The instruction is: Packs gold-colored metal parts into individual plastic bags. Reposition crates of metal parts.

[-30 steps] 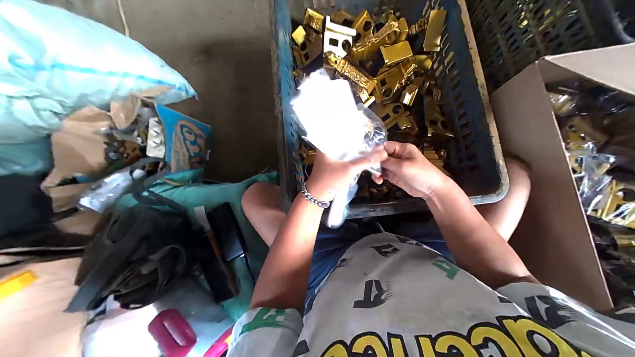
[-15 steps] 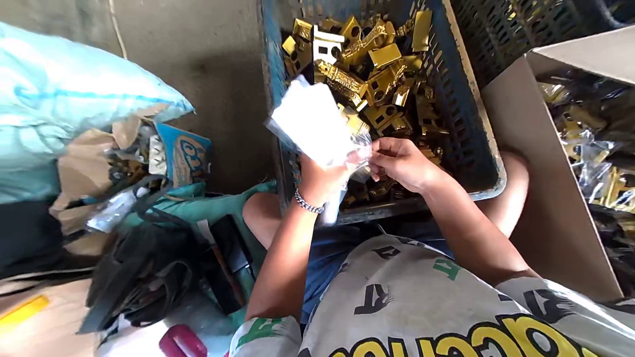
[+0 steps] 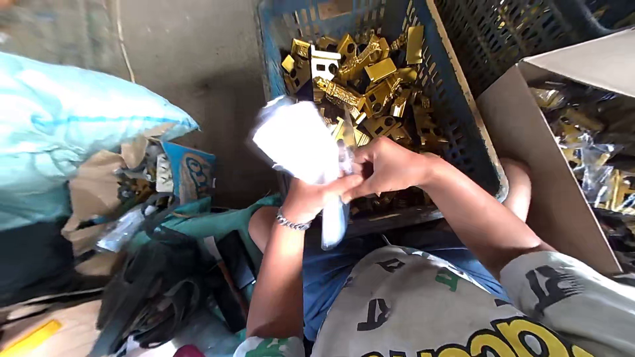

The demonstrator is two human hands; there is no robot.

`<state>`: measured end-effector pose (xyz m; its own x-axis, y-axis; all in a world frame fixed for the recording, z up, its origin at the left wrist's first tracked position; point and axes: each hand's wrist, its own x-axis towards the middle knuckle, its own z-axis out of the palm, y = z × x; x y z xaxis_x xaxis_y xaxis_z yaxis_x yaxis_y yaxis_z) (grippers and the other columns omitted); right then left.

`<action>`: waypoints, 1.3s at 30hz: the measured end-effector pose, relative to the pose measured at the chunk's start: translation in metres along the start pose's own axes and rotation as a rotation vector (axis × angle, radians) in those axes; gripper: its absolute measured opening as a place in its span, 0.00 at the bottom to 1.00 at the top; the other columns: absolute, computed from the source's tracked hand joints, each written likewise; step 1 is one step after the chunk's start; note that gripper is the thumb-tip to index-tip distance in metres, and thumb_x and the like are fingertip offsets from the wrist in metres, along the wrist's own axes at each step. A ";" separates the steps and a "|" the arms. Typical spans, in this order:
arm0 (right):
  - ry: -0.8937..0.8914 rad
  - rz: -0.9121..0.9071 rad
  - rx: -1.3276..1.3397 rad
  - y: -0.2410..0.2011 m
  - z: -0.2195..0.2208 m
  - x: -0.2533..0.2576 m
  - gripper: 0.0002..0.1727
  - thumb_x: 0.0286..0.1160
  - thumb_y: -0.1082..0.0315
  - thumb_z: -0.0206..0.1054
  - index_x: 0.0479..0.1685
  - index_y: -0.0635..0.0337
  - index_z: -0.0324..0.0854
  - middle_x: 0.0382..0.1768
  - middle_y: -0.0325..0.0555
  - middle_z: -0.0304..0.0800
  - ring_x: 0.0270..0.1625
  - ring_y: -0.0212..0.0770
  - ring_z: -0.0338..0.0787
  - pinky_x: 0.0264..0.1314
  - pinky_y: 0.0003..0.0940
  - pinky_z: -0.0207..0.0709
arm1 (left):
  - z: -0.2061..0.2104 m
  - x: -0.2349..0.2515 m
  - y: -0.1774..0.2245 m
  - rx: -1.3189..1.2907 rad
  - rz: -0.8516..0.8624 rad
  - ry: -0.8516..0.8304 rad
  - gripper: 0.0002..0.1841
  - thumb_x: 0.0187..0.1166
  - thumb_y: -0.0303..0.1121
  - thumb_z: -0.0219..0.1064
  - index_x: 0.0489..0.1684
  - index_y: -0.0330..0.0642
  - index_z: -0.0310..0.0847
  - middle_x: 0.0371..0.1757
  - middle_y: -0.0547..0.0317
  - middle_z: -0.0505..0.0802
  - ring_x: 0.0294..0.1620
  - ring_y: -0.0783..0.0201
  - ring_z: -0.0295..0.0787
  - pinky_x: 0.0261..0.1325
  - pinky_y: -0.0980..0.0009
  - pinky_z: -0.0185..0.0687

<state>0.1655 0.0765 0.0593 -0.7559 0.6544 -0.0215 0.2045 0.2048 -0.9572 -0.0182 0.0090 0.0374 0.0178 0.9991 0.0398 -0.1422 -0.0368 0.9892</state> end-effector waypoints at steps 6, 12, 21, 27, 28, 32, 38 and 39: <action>0.250 0.175 -0.014 0.050 0.000 0.037 0.18 0.61 0.69 0.83 0.47 0.69 0.86 0.40 0.53 0.92 0.38 0.44 0.92 0.46 0.43 0.88 | -0.057 -0.018 -0.005 0.431 0.254 0.423 0.28 0.57 0.19 0.78 0.60 0.35 0.76 0.46 0.70 0.91 0.47 0.78 0.90 0.54 0.76 0.89; 0.086 0.417 -0.455 0.089 0.070 0.091 0.32 0.72 0.53 0.77 0.72 0.65 0.81 0.85 0.65 0.63 0.83 0.73 0.64 0.76 0.74 0.65 | -0.056 -0.022 0.001 0.123 0.392 0.754 0.22 0.66 0.15 0.71 0.60 0.35 0.73 0.44 0.64 0.93 0.42 0.70 0.93 0.48 0.70 0.93; -0.259 0.445 -0.478 0.086 0.050 0.032 0.34 0.73 0.45 0.74 0.63 0.69 0.85 0.90 0.64 0.55 0.91 0.66 0.55 0.89 0.67 0.46 | -0.045 -0.025 -0.008 0.030 0.315 0.885 0.24 0.63 0.15 0.72 0.58 0.34 0.71 0.39 0.64 0.91 0.37 0.74 0.90 0.43 0.74 0.91; -0.046 0.770 -0.231 0.119 0.053 0.033 0.59 0.55 0.58 0.89 0.89 0.66 0.56 0.86 0.70 0.58 0.87 0.65 0.63 0.86 0.62 0.61 | -0.018 -0.015 -0.012 -0.003 0.324 0.792 0.31 0.56 0.15 0.77 0.62 0.31 0.69 0.44 0.62 0.92 0.44 0.72 0.92 0.51 0.71 0.92; -0.093 0.782 -0.251 0.119 0.057 0.030 0.59 0.56 0.58 0.88 0.91 0.63 0.54 0.89 0.68 0.55 0.89 0.65 0.59 0.87 0.62 0.58 | -0.017 -0.015 -0.012 0.001 0.329 0.793 0.31 0.55 0.15 0.77 0.62 0.31 0.70 0.42 0.62 0.92 0.42 0.72 0.91 0.49 0.72 0.92; -0.215 0.788 -0.326 0.111 0.058 0.023 0.61 0.54 0.54 0.89 0.88 0.69 0.56 0.82 0.73 0.64 0.86 0.67 0.65 0.85 0.65 0.58 | -0.014 -0.015 -0.012 0.006 0.303 0.792 0.28 0.56 0.16 0.76 0.58 0.30 0.71 0.39 0.63 0.91 0.36 0.73 0.90 0.44 0.73 0.91; -0.278 0.439 -0.539 0.089 0.030 -0.003 0.38 0.66 0.56 0.83 0.73 0.72 0.77 0.81 0.71 0.66 0.81 0.65 0.71 0.83 0.58 0.65 | -0.010 -0.012 -0.014 -0.022 0.320 0.744 0.27 0.56 0.17 0.76 0.57 0.31 0.72 0.38 0.62 0.91 0.36 0.72 0.90 0.43 0.73 0.90; -0.139 0.334 -0.512 0.084 0.021 -0.015 0.33 0.69 0.59 0.80 0.68 0.74 0.79 0.78 0.71 0.71 0.78 0.64 0.76 0.82 0.56 0.69 | -0.010 -0.011 -0.014 -0.014 0.318 0.736 0.26 0.56 0.17 0.76 0.56 0.30 0.73 0.37 0.62 0.91 0.35 0.72 0.90 0.42 0.73 0.90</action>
<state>0.1814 0.0684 -0.0270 -0.6665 0.6494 -0.3661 0.6898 0.3509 -0.6332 -0.0258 -0.0015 0.0218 -0.6825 0.6997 0.2112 -0.0435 -0.3273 0.9439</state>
